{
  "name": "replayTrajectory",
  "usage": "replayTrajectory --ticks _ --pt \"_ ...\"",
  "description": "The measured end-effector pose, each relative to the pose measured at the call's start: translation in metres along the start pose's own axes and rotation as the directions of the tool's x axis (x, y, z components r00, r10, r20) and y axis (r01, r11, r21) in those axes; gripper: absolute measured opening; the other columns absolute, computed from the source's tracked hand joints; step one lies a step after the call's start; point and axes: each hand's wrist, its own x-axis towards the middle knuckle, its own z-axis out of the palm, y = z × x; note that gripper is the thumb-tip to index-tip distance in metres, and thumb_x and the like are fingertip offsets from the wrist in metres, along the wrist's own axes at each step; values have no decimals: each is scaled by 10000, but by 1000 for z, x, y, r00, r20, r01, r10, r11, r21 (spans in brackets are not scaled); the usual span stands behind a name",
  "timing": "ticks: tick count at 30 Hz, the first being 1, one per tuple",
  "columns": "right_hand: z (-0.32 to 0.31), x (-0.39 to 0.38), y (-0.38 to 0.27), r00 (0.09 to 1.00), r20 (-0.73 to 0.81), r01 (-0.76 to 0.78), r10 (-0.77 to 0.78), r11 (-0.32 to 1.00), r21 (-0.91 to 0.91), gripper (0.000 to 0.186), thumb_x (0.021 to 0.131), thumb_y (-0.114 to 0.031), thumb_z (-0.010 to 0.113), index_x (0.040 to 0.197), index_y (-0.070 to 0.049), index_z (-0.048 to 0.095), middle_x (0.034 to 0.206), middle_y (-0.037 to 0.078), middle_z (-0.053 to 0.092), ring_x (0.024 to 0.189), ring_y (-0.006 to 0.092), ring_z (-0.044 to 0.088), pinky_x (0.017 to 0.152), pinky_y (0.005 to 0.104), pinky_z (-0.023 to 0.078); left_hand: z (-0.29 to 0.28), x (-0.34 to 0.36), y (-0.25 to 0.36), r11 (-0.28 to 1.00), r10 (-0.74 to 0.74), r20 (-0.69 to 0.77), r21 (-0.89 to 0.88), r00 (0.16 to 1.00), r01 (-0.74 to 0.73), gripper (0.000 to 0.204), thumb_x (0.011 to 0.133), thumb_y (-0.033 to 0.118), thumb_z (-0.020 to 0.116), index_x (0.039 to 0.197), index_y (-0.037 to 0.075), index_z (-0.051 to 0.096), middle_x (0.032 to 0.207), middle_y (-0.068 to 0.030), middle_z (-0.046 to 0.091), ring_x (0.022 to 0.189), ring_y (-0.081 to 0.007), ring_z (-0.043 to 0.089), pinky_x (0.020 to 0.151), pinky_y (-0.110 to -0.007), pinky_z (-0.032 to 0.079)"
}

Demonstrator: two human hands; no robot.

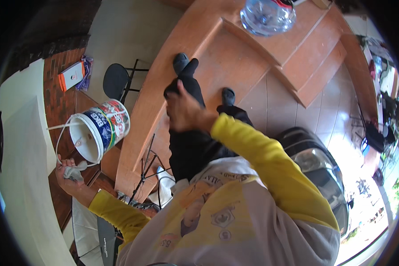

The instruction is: Mixing white paint in a bucket and pouring it into another container for preparation.

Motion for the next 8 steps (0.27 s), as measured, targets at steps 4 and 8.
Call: replayTrajectory --ticks 4,8 --pt "-16 -31 -70 771 -146 536 -620 508 674 550 853 -543 482 940 -49 708 1090 177 628 1234 282 439 1088 607 163 -28 0 -9 994 -92 -63 -63 994 88 539 738 171 537 1209 -91 516 773 -32 441 718 -166 446 818 -339 431" --pt "-23 52 32 837 413 322 -360 933 161 486 898 -545 465 1042 -145 702 1234 195 572 1322 392 361 1144 538 144 -51 -11 -20 993 -120 -187 -28 975 117 557 730 172 549 1223 -85 508 788 -49 466 724 -189 459 839 -373 434"
